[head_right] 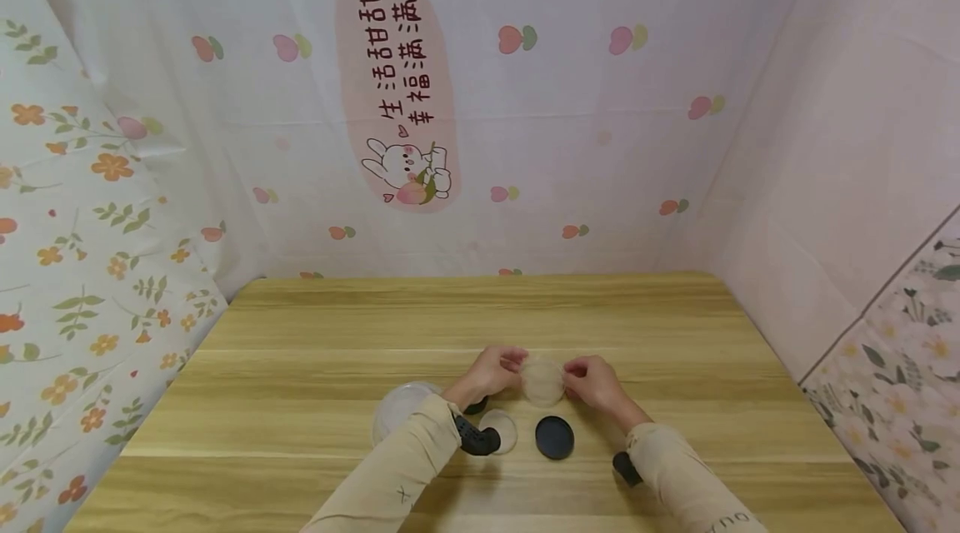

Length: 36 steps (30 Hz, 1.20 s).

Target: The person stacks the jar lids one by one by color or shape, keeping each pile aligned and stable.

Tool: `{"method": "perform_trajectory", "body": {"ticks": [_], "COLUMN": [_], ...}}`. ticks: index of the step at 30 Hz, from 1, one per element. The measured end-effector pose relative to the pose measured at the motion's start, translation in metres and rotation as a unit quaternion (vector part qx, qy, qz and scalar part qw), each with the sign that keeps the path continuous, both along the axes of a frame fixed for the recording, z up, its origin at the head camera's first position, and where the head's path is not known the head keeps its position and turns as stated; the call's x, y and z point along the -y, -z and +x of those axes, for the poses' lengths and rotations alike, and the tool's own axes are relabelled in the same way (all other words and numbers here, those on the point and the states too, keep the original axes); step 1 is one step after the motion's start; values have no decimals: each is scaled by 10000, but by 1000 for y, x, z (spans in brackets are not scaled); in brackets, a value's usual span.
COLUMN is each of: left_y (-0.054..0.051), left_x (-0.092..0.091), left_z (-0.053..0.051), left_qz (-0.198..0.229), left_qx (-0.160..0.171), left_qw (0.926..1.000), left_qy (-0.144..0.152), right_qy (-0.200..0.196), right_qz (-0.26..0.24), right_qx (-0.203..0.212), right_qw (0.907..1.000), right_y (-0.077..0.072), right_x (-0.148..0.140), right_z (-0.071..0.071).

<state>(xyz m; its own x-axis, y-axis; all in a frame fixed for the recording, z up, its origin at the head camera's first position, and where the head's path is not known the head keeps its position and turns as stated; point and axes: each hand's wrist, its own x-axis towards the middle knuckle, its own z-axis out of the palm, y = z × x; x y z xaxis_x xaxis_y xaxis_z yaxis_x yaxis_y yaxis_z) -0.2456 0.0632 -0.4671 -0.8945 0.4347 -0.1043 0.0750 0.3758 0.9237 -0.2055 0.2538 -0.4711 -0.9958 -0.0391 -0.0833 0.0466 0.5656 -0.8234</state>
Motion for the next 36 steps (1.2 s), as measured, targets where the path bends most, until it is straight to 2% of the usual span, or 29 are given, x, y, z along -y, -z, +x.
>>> {"method": "perform_trajectory", "body": {"ticks": [4,8,11,16,25,32,36], "left_y": [-1,-4,-6,-9,-18,-26,-31], "left_x": [1,3,6,9,21,38,52], "left_z": [-2,-2,-2,-3,-10,-14,-16], "left_qz": [235,312,293,528,605,581,525], "left_qx": [-100,-127,-73,99,16,14,-55], "left_qw": [9997,9994,9995,9983,9977,9976,9982], "left_qy": [-9,-17,-65,-207,-308,-376,-299], "right_qy": [-10,68,139,44,-93,-236,-290], "right_qz": [241,132,109,259,-98,-433,-505], "right_qx": [-243,-287,-347,-628,-757,-744,-679], "right_qw": [9994,9995,9992,9977,9970,9960,9960], "right_y": [-4,-7,-11,-17,-26,-29,-31], "right_x": [2,5,8,14,27,43,53], "right_z": [-2,-5,-7,-10,-18,-26,-30]}}
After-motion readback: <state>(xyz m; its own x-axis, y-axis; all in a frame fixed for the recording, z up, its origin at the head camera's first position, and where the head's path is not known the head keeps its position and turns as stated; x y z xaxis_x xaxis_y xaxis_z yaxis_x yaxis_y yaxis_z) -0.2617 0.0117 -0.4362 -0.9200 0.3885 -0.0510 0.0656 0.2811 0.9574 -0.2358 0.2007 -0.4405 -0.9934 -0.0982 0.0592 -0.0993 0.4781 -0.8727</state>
